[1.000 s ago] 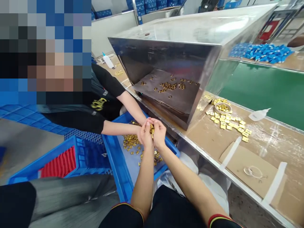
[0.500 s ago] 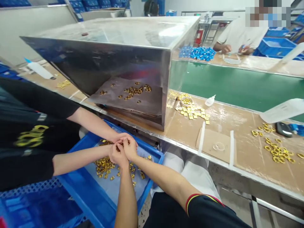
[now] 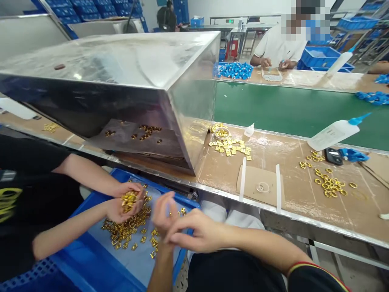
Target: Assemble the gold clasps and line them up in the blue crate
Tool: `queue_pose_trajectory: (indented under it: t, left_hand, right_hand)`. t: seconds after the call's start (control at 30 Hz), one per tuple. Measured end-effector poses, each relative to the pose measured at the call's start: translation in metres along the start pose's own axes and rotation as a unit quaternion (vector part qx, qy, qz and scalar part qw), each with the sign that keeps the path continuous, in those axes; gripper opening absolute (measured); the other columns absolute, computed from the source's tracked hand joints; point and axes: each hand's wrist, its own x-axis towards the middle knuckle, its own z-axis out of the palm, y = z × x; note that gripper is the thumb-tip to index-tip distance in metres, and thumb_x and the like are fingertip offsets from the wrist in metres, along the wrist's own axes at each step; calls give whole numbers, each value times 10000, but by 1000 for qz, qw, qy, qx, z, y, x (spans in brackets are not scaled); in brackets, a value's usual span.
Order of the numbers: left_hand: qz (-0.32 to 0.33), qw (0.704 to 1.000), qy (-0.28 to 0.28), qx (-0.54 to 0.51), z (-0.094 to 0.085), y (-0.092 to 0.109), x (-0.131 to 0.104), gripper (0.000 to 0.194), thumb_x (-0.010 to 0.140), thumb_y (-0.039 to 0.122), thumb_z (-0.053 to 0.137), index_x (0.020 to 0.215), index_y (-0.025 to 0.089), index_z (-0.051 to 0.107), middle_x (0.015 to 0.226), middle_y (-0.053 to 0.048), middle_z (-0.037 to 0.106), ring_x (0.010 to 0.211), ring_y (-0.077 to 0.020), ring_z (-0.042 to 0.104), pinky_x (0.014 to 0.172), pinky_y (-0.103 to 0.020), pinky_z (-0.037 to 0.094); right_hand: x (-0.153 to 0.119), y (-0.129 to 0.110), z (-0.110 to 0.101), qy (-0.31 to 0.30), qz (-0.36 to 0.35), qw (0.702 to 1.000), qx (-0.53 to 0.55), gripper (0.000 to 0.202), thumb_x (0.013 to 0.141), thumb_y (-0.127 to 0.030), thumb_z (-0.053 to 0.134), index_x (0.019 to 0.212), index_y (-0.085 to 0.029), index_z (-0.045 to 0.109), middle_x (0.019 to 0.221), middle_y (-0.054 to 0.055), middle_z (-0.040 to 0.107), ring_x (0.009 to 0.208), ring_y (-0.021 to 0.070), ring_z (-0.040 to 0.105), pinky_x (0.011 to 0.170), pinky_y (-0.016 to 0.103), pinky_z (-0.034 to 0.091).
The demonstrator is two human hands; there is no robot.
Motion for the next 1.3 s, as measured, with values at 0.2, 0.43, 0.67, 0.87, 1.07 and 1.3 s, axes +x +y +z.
queue_pose_trajectory:
  t: [0.2, 0.43, 0.67, 0.87, 1.07, 1.3]
  left_hand:
    - [45, 973, -226, 15, 143, 77, 73, 438, 1017, 412, 438, 1365, 204, 605, 1512, -154, 537, 1443, -319, 441, 1172, -535, 408]
    - [-88, 934, -303, 169, 228, 83, 152, 561, 968, 493, 511, 1453, 213, 542, 1605, -187, 397, 1508, -421, 286, 1188, -651, 294]
    - [-72, 929, -303, 202, 250, 80, 165, 554, 971, 535, 491, 1467, 295, 544, 1508, -145, 474, 1460, -378, 337, 1200, -587, 290]
    - [-56, 926, -313, 206, 247, 78, 164, 526, 973, 500, 514, 1447, 279, 574, 1477, -145, 495, 1407, -352, 395, 1197, -555, 295]
    - [-23, 940, -308, 142, 225, 58, 153, 468, 988, 440, 504, 1397, 241, 611, 1503, -126, 509, 1392, -291, 448, 1179, -463, 361]
    - [-6, 926, -344, 157, 233, 64, 152, 498, 977, 432, 515, 1459, 313, 547, 1621, -61, 427, 1506, -322, 335, 1242, -566, 239]
  right_hand:
    - [-64, -1, -195, 159, 136, 910, -357, 273, 1021, -354, 468, 1043, -218, 704, 970, 79, 781, 907, 216, 742, 840, 346, 584]
    - [-88, 106, -304, 188, 202, 820, -502, 519, 981, -465, 454, 1395, -173, 566, 1501, 211, 534, 1424, 375, 471, 1144, 606, 402]
    - [-66, 138, -315, 127, 184, 830, -511, 553, 1011, -481, 427, 1487, -207, 499, 1598, 135, 440, 1509, 320, 361, 1212, 557, 324]
    - [-66, 137, -308, 91, 164, 840, -509, 499, 1021, -445, 435, 1411, -172, 586, 1538, 146, 518, 1483, 304, 413, 1214, 552, 325]
    - [-80, 127, -304, 85, 147, 847, -504, 486, 1036, -442, 407, 1426, -203, 569, 1540, 119, 524, 1496, 276, 396, 1207, 523, 362]
    - [-85, 127, -293, 64, 156, 835, -524, 643, 993, -517, 474, 1544, -187, 433, 1606, 158, 421, 1511, 314, 362, 1224, 561, 314]
